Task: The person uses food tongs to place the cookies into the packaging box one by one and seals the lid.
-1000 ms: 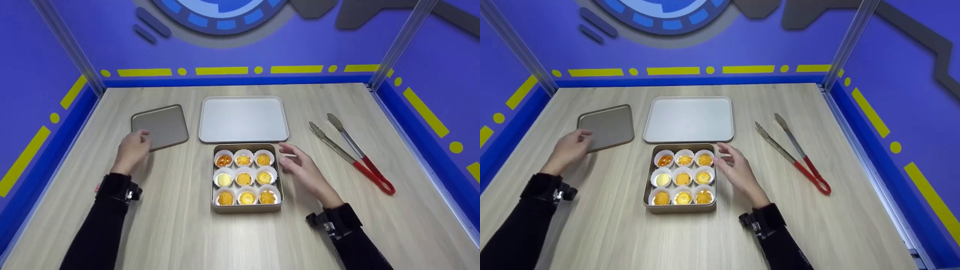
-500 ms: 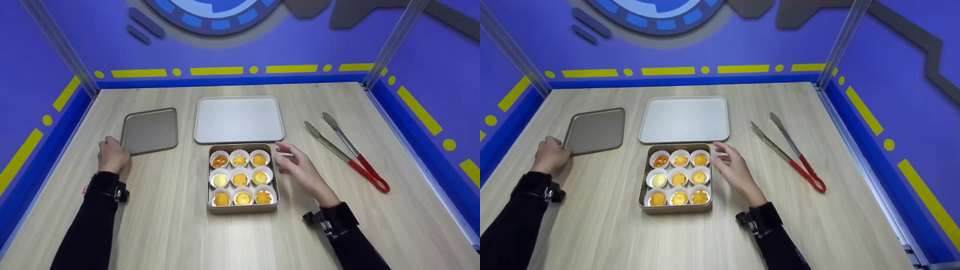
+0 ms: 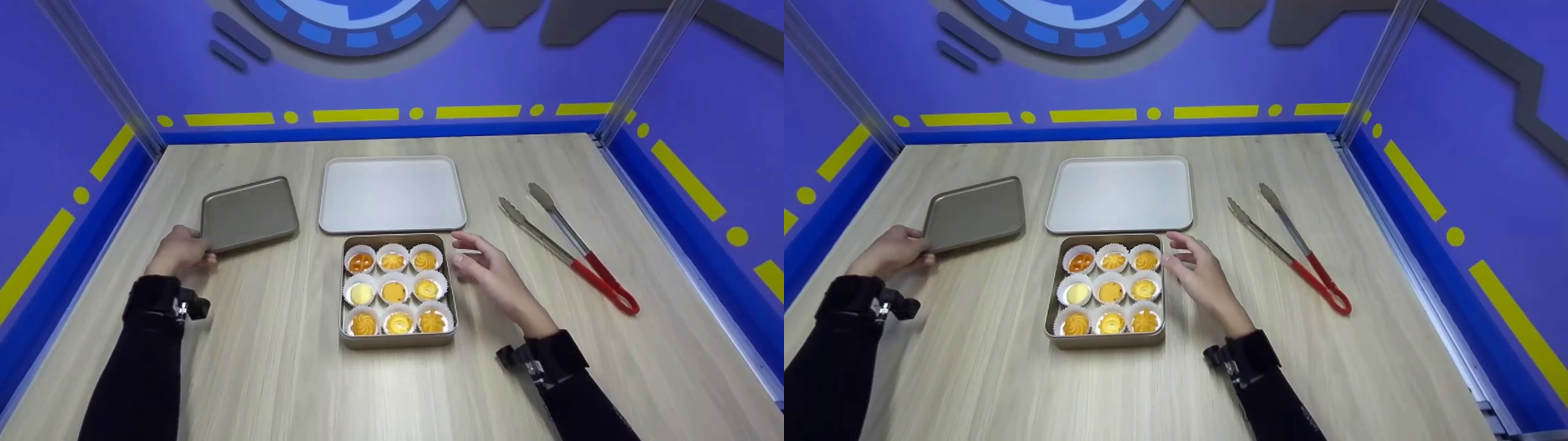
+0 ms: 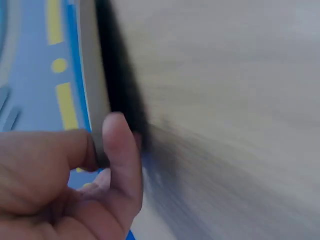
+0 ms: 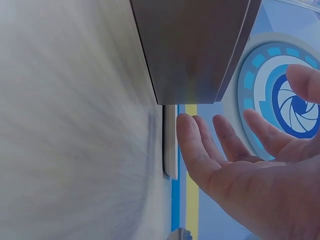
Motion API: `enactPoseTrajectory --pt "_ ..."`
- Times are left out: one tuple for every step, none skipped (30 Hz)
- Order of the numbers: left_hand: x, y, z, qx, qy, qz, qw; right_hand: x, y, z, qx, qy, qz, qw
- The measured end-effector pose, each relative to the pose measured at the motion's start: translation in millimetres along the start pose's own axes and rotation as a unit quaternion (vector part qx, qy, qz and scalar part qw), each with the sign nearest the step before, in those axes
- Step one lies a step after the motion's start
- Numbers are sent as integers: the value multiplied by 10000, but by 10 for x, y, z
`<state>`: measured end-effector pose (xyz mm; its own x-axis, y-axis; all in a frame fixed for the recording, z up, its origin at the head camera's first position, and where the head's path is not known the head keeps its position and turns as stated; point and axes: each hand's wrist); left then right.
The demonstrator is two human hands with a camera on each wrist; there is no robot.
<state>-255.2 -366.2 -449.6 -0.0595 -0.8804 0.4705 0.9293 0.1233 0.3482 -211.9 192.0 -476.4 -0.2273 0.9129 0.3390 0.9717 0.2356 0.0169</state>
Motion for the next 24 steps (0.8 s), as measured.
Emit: enactPoseTrajectory --pt "17 2 0 23 461 -112 9989 -2 0 4 -1 -13 -6 10000" --pt "30 5 1 14 786 -232 9966 -3 1 7 -6 -24 -10 10000" --pt "37 15 8 6 1088 -295 9936 -4 2 11 -8 -23 -16 10000" --pt "39 30 17 -54 1213 -266 9922 -4 2 13 -9 -26 -19 10000" --pt "32 52 32 -95 1368 -194 9904 -5 0 16 -9 -24 -19 10000" --pt "19 75 47 -142 1548 -96 9878 -6 -1 18 -9 -20 -14 10000" --pt "-3 102 68 -203 1729 1 9847 -7 -4 19 -9 -6 -14 10000" --pt "-31 125 90 -295 1844 57 9824 -10 -6 20 -2 4 -16 10000" --pt "-64 150 114 -359 2055 126 9779 -14 -10 21 3 8 -25 10000" --pt "-104 174 142 -436 2224 189 9738 -15 -11 21 5 14 -28 10000" --pt "-146 197 169 -499 2355 248 9703 -17 -12 21 9 23 -37 10000" --pt "-197 217 199 -562 2484 329 9665 -20 -12 20 10 27 -43 10000" --pt "-256 241 234 -618 2579 405 9633 -23 -12 20 8 36 -33 10000" --pt "-320 263 271 -674 2704 478 9592 -26 -12 21 18 51 -6 10000" --pt "-392 286 313 -747 2816 519 9552 -28 -13 20 31 84 31 10000" --pt "-470 312 358 -833 2876 562 9524 -29 -12 18 44 97 81 9999" --pt "-557 338 408 -922 2933 588 9497 -30 -12 17 57 90 140 9998" --pt "-649 361 459 -1024 3023 590 9459 -30 -10 13 67 73 200 9998" --pt "-745 388 509 -1125 3094 562 9426 -30 -9 9 80 56 255 9996" --pt "-844 413 552 -1221 3172 527 9390 -30 -8 5 92 37 289 9995" --pt "-943 439 593 -1308 3215 476 9366 -31 -6 0 95 6 307 9995" --pt "-1042 464 627 -1384 3233 449 9350 -32 -4 -5 92 -45 309 9995" --pt "-1141 484 653 -1449 3267 416 9330 -34 -3 -8 87 -65 297 9995" --pt "-1236 504 673 -1496 3305 391 9310 -36 -1 -10 81 -68 270 9996"
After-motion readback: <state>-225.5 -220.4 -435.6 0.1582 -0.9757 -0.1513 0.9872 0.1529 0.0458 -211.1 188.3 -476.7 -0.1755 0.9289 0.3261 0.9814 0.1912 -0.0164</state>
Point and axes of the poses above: each hand's wrist, its own y-axis away from the middle knuckle, its own x-axis out of the back of the hand, z = x × y, and after that the axes turned 8 degrees about y, right-handed
